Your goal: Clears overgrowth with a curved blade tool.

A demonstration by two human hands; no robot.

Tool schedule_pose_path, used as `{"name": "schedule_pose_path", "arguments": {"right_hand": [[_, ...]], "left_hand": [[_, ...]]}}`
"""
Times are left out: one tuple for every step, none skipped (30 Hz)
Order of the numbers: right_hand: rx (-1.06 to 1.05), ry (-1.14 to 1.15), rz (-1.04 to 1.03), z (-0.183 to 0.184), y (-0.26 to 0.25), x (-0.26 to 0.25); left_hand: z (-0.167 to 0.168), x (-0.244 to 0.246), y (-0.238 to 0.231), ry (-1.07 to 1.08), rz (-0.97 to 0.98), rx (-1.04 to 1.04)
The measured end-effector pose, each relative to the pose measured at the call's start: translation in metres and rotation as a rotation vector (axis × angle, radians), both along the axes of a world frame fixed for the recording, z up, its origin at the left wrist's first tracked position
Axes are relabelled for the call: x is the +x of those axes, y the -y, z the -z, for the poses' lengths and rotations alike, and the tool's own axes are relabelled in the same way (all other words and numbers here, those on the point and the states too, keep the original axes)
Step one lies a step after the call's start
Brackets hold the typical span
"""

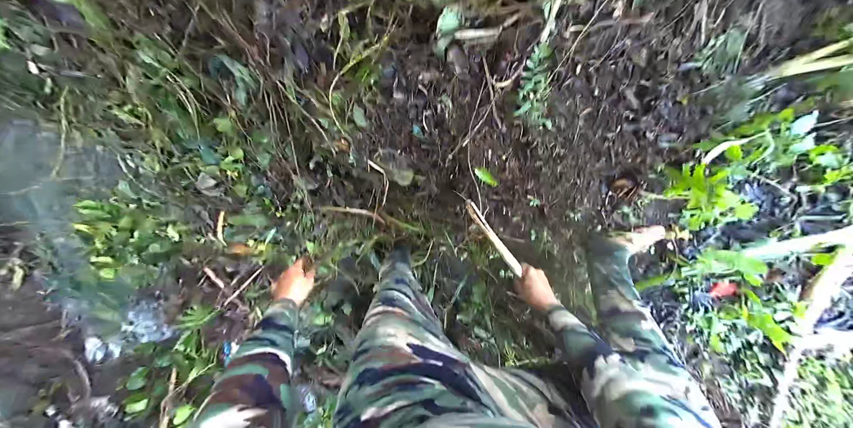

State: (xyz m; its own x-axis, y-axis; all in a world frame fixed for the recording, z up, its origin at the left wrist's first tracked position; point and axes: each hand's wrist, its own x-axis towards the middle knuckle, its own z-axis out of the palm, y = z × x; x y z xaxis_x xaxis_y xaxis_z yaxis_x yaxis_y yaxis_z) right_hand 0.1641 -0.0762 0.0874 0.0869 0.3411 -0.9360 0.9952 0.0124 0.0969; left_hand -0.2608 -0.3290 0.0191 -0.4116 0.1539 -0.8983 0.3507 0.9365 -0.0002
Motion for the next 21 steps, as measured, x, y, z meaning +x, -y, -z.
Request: {"name": "schedule_pose_path", "arguments": {"right_hand": [[0.089,-0.099,0.023,-0.018,-0.013,-0.008],[0.177,-0.210,0.063,-0.039,-0.022,-0.017],[0.275,-0.341,0.124,-0.058,-0.033,-0.032],[0.383,-0.490,0.206,-0.073,-0.047,-0.052],[0.492,-0.658,0.306,-0.088,-0.063,-0.076],[0.597,-0.846,0.394,-0.099,-0.078,-0.100],[0.681,-1.028,0.459,-0.104,-0.092,-0.123],[0.714,-1.177,0.508,-0.102,-0.100,-0.140],[0.759,-1.215,0.494,-0.091,-0.101,-0.147],[0.813,-1.120,0.415,-0.068,-0.093,-0.135],[0.815,-0.941,0.304,-0.037,-0.077,-0.102],[0.690,-0.706,0.190,-0.007,-0.055,-0.052],[0.451,-0.424,0.079,0.010,-0.030,0.002],[0.213,-0.167,0.010,0.020,-0.014,0.041],[0.066,0.029,-0.011,0.023,0.001,0.065],[0.000,0.134,-0.029,0.024,0.011,0.066],[-0.006,0.155,-0.056,0.030,0.006,0.044],[-0.029,0.164,-0.084,0.025,0.004,0.023],[-0.102,0.204,-0.112,0.001,0.008,0.018],[-0.118,0.210,-0.141,-0.017,0.001,0.014],[-0.052,0.148,-0.158,-0.027,-0.019,0.002]], "left_hand": [[0.001,-0.002,-0.002,-0.005,-0.016,0.006],[0.000,0.000,0.001,-0.001,-0.026,-0.009],[-0.001,0.001,0.001,-0.001,-0.039,-0.019],[0.000,0.002,-0.003,-0.006,-0.049,-0.016],[0.001,0.003,-0.008,-0.007,-0.059,-0.004],[0.002,0.004,-0.015,-0.004,-0.065,0.012],[0.004,0.007,-0.021,-0.003,-0.070,0.034],[0.006,0.010,-0.026,-0.003,-0.077,0.059],[0.005,0.014,-0.032,0.004,-0.091,0.085],[0.003,0.017,-0.037,0.012,-0.108,0.108],[0.001,0.019,-0.040,0.021,-0.118,0.125],[-0.001,0.020,-0.041,0.032,-0.116,0.132],[-0.003,0.021,-0.038,0.048,-0.102,0.130],[-0.003,0.023,-0.036,0.066,-0.096,0.127],[-0.003,0.029,-0.030,0.084,-0.100,0.123],[-0.002,0.033,-0.020,0.084,-0.108,0.117],[0.000,0.024,-0.019,0.065,-0.126,0.106],[-0.001,0.016,-0.017,0.055,-0.129,0.079],[-0.005,0.023,0.001,0.069,-0.112,0.024],[-0.001,0.030,0.017,0.075,-0.092,-0.015],[0.007,0.025,0.016,0.057,-0.083,-0.022]]}}
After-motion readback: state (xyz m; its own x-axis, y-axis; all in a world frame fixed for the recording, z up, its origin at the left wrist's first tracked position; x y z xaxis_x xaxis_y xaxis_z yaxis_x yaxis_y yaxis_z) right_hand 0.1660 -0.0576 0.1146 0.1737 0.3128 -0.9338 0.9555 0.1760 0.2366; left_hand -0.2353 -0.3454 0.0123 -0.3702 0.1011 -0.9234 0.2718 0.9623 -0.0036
